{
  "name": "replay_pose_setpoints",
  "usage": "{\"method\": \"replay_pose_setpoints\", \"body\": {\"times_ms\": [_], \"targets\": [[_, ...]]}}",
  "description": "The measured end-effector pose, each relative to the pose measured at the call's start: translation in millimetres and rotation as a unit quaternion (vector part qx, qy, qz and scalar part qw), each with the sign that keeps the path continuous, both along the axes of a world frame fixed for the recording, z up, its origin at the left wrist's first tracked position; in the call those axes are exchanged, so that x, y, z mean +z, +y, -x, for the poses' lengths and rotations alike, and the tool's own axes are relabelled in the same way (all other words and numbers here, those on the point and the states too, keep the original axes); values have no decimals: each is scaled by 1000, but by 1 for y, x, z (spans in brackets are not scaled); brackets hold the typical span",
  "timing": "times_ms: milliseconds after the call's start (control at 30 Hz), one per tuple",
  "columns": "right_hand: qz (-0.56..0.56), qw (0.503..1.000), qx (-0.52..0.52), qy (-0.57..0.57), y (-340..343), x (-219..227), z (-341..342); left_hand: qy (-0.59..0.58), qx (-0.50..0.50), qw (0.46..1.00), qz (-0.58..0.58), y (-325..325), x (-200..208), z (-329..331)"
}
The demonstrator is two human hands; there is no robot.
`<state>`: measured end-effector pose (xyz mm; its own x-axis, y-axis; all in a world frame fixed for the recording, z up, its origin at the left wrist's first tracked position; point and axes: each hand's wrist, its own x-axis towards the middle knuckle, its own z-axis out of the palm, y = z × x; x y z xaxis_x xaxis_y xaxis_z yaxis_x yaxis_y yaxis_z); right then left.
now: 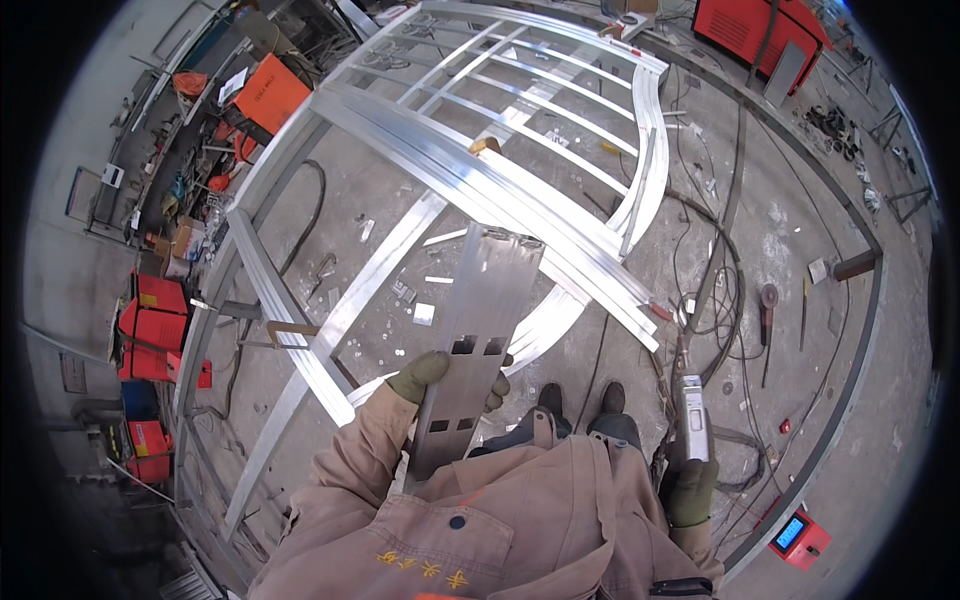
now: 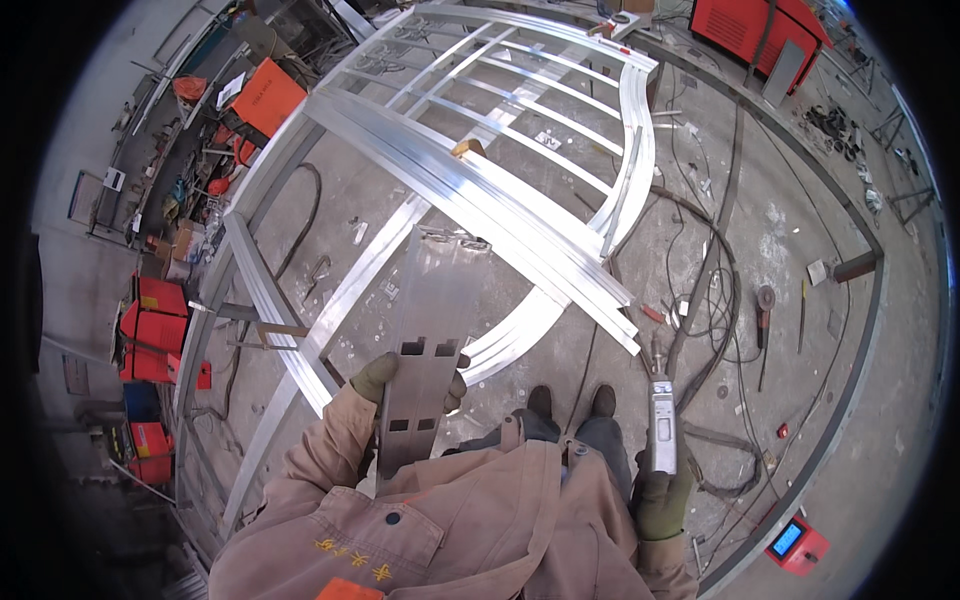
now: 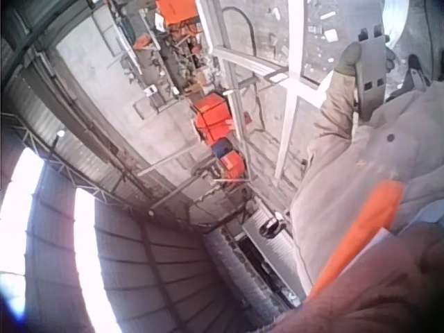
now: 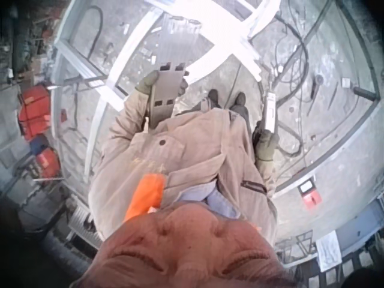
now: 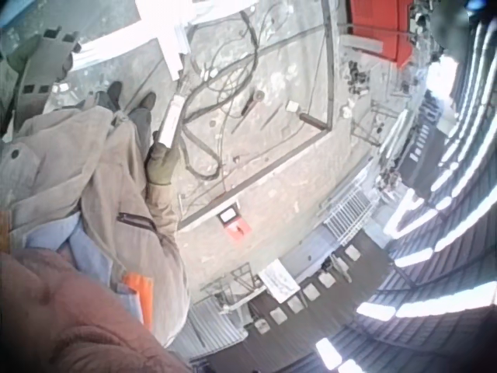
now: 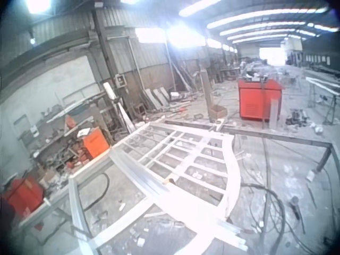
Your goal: The person assembles a metal frame by positioning aluminum profiles, grinding edges with an angle grinder, and welding joints with a welding torch. The person handles multiple metal pieces, aligns them, and secures them to form a larger structure.
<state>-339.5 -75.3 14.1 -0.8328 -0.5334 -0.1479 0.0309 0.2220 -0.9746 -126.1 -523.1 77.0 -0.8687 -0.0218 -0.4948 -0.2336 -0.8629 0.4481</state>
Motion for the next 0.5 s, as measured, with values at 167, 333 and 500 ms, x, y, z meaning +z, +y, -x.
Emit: {"method": "replay_pose_setpoints", "body": {"times_ms": [167, 333, 500], "targets": [[-27, 999, 36, 27, -12, 11, -13, 68, 7, 997, -40, 4, 6, -15], [-33, 996, 75, 35, -19, 20, -19, 110, 12, 986, -123, 6, 17, -32], [-30, 994, 94, 36, -26, 24, -18, 108, 29, 980, -165, 14, 31, -35]]}}
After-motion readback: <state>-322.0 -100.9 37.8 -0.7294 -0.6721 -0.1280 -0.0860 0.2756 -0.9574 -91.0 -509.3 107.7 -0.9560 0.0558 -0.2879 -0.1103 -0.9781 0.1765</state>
